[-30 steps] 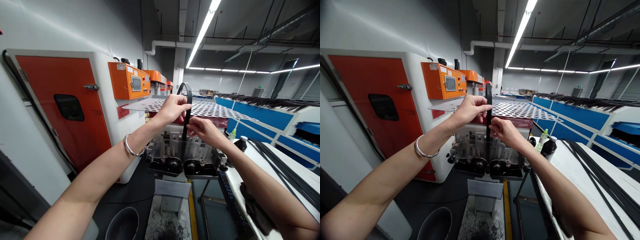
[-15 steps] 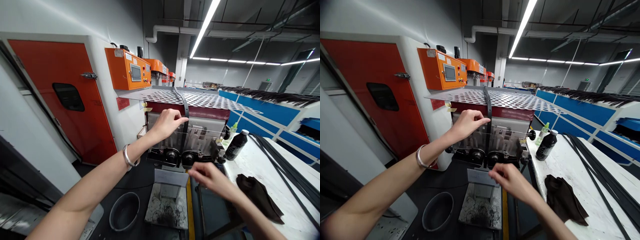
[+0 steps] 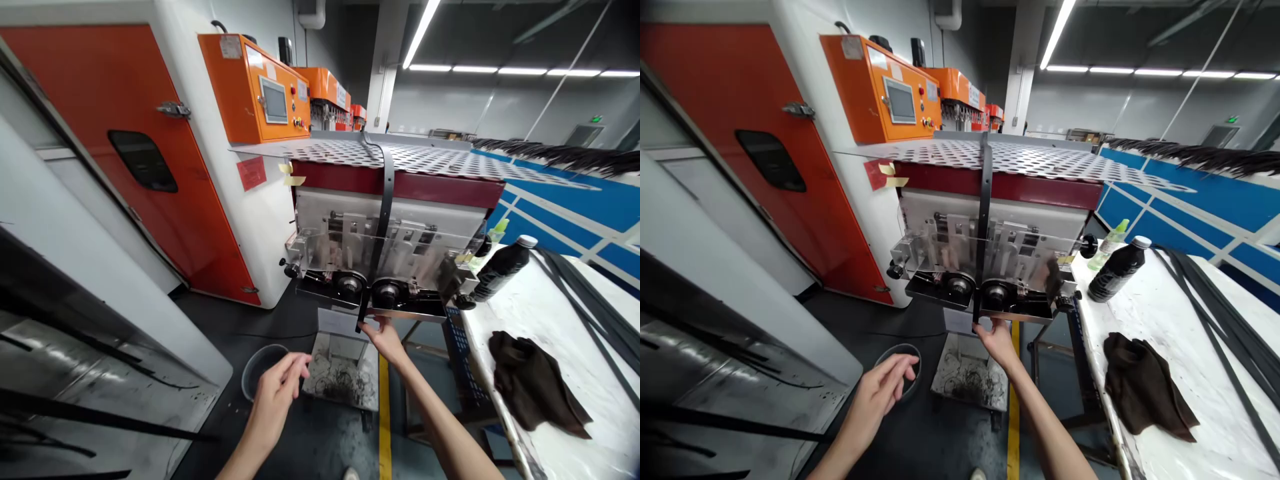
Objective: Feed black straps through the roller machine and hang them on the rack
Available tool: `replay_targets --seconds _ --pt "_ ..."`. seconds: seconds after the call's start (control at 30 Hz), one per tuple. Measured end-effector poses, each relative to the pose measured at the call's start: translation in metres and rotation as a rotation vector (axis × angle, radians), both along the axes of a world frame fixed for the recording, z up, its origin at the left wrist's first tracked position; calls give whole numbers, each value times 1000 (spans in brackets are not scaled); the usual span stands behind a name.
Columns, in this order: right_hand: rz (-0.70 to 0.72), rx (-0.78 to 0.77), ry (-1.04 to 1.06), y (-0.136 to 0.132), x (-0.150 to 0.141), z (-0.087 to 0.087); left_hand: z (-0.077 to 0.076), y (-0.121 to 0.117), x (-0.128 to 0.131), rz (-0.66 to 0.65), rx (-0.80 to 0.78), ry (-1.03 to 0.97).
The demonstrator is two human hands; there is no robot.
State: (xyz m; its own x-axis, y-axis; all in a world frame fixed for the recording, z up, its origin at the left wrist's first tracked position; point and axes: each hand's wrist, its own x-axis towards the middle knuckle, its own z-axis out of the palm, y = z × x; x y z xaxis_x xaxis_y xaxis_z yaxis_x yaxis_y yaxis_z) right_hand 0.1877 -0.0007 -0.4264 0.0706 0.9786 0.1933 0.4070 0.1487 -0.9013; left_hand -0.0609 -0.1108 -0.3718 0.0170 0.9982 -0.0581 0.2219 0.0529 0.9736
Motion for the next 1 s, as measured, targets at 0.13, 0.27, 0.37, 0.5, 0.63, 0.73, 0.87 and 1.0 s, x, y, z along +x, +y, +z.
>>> replay_targets --seconds 0.13,0.27,0.37,0.5,0.63,0.73,0.87,1.0 --pt "9 19 -43 -6 -1 -2 -27 -13 -5 25 -86 17" --pt "39 -39 -11 -22 -2 -13 -43 -15 3 20 -126 -5" --pt "121 -194 79 -43 -4 -24 -56 -12 18 -33 -265 -56" --pt "240 -412 233 -74 -9 -31 -67 -11 44 -120 -530 -238" --pt "254 -517 325 -93 -15 -30 -72 -13 64 -148 -589 -313" --pt "234 -562 363 -100 -19 -29 -74 -14 73 -134 -569 -314" --pt "208 -622 410 -104 -20 -34 -80 -14 78 -119 -552 -292" --pt "203 -720 472 -108 -19 -45 -97 -17 79 -113 -548 -261"
